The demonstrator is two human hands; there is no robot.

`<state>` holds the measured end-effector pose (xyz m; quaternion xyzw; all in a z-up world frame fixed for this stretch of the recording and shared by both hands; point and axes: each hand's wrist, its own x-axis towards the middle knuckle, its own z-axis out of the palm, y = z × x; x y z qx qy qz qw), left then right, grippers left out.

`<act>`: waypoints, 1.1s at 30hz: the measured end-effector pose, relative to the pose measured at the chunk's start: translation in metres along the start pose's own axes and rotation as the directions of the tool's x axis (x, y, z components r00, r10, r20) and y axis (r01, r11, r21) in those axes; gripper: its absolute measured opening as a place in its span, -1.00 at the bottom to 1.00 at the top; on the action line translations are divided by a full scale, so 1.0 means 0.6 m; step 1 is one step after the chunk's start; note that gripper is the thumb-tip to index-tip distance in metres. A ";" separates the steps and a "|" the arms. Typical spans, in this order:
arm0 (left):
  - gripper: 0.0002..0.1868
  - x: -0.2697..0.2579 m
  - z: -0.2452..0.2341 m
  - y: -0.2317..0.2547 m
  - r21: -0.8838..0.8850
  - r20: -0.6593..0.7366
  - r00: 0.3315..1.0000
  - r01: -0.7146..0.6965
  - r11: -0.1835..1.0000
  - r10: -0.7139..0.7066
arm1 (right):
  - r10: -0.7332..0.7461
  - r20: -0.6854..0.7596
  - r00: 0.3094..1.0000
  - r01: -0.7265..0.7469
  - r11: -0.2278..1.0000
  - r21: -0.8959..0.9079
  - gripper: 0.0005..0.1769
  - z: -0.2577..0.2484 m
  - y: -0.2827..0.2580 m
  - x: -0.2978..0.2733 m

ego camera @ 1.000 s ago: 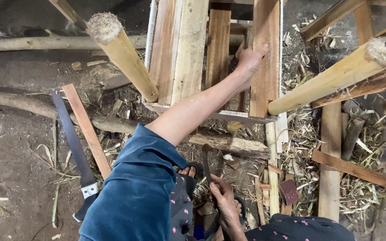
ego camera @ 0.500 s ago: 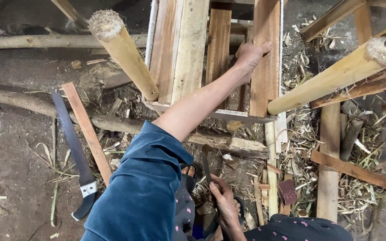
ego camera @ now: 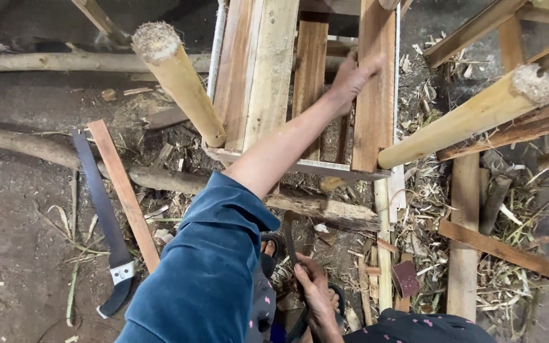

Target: The person sits on the ground and uses a curved blade to shave and shape a small piece of wood. They repeatedly pick up the wood, scrape it with the tool, and place it into a wooden frame structure.

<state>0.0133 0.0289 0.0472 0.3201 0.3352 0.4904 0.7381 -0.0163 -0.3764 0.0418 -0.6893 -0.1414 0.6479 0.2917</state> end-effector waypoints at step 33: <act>-0.93 0.175 -0.012 0.034 -0.020 -0.356 0.934 0.037 0.999 -0.041 | 0.020 0.107 0.994 -0.041 0.980 0.194 -0.56 -0.064 0.147 0.138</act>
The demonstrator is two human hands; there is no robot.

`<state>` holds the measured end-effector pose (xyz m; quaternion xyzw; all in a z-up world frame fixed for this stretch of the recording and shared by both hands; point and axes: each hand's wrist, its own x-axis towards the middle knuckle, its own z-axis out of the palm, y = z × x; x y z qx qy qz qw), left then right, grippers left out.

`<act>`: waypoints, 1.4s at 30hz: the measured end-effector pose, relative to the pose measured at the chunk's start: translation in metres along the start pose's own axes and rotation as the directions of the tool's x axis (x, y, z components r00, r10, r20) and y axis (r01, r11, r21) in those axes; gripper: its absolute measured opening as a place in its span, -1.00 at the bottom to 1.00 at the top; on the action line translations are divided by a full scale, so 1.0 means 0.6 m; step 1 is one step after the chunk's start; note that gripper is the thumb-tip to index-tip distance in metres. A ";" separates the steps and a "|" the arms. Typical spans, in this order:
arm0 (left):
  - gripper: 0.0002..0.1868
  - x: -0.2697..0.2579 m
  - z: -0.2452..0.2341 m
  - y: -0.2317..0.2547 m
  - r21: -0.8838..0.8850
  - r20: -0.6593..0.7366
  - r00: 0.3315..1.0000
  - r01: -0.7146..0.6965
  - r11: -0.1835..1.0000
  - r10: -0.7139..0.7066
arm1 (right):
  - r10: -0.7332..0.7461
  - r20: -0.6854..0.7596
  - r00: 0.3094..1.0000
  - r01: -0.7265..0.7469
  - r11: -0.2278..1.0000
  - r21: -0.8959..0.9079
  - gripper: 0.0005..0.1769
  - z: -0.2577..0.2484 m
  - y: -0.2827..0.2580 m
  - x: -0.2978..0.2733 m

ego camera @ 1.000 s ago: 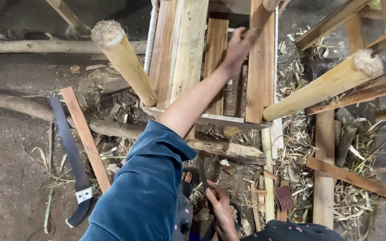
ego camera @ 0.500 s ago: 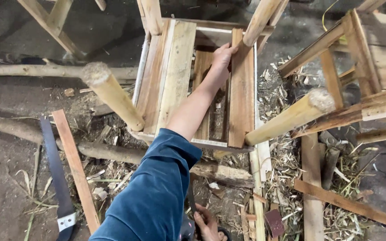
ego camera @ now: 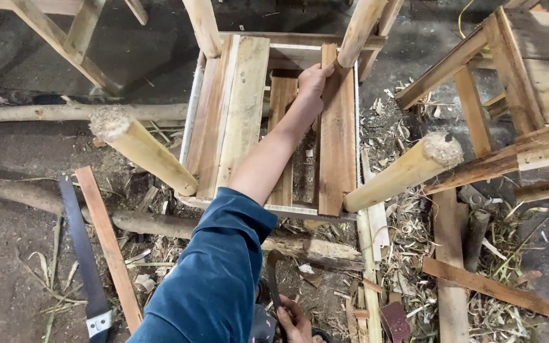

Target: The person sits on the ground and uses a curved blade to shave and shape a small piece of wood. They repeatedly pick up the wood, scrape it with the tool, and place it into a wooden frame structure.

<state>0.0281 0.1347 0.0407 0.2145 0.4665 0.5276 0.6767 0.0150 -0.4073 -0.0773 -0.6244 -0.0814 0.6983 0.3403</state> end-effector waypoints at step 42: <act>-0.60 -0.100 0.004 0.008 0.127 0.147 0.983 0.090 0.988 -0.108 | -0.208 -0.075 0.975 0.152 0.878 -0.454 -0.48 0.051 -0.066 -0.041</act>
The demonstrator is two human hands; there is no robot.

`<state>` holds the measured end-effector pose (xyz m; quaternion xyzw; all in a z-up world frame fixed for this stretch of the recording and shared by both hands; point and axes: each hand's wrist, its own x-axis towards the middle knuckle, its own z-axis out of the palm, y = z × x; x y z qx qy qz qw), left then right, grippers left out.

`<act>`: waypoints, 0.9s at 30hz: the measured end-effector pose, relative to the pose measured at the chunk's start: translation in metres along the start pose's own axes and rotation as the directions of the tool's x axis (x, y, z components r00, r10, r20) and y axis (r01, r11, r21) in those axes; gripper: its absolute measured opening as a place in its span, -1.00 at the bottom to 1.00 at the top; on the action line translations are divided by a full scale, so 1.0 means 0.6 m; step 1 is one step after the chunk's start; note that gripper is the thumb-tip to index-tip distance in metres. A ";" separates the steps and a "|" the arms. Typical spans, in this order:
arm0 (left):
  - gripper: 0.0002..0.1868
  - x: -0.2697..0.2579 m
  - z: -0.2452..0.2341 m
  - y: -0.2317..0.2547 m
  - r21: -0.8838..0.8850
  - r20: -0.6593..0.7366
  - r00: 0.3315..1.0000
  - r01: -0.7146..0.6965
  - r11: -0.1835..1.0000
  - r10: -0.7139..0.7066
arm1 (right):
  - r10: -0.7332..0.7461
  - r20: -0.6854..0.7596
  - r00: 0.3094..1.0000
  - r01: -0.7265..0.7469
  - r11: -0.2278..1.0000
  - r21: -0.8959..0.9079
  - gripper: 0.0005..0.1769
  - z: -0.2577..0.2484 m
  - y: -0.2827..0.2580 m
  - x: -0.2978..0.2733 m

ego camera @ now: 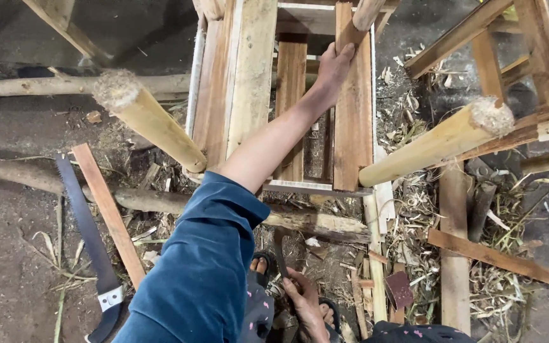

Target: The person sits on the ground and uses a curved blade to shave and shape a small piece of wood. They repeatedly pick up the wood, scrape it with the tool, and place it into a wooden frame structure.

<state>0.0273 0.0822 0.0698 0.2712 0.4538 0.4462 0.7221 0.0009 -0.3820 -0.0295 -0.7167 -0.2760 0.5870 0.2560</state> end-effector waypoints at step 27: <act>0.09 -0.008 -0.025 -0.035 -0.057 0.244 0.959 -0.136 0.989 0.146 | 0.150 0.019 0.989 -0.151 0.985 0.081 -0.44 0.012 0.011 0.012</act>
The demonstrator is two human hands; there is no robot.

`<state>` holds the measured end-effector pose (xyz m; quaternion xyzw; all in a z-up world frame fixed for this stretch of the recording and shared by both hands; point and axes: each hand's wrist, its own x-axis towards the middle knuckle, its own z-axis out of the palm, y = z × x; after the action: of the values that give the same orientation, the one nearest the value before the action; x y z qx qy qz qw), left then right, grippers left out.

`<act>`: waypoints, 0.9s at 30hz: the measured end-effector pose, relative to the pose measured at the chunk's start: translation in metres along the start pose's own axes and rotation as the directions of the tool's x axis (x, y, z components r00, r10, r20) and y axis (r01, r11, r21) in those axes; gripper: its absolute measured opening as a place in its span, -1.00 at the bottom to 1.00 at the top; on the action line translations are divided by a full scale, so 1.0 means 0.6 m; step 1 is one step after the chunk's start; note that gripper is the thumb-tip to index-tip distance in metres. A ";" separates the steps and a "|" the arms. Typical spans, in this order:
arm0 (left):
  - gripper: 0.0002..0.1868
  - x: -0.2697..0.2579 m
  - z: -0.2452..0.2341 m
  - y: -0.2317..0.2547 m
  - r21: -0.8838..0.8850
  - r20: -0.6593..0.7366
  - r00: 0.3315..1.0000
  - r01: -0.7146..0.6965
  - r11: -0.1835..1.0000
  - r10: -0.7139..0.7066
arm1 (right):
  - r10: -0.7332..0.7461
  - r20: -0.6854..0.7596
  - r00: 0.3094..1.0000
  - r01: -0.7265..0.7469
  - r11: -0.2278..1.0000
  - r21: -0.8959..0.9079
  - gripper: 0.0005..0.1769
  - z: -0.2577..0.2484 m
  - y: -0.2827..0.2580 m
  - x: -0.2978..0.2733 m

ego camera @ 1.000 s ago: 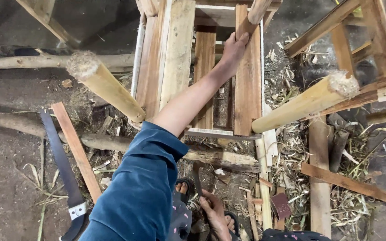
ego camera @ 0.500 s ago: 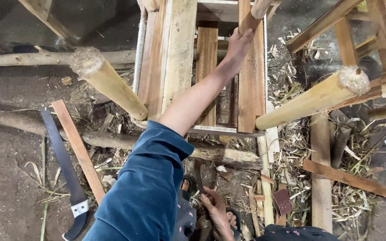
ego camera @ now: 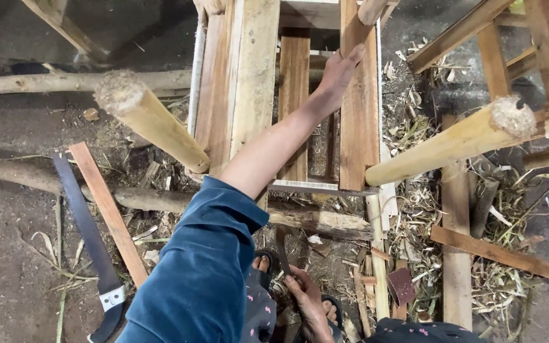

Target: The person sits on the ground and uses a curved blade to shave and shape a small piece of wood. They repeatedly pick up the wood, scrape it with the tool, and place it into a wooden frame structure.

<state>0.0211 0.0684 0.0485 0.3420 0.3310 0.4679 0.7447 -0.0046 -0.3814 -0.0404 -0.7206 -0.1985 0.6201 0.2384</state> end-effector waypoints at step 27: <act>-0.52 -0.013 -0.004 -0.038 -0.048 0.038 0.987 -0.156 0.987 0.158 | 0.159 0.024 0.987 -0.160 0.980 0.121 -0.13 -0.020 -0.062 -0.055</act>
<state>0.0272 0.0540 0.0302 0.3600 0.2770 0.5251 0.7197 0.0027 -0.3718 0.0093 -0.7137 -0.1033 0.6534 0.2304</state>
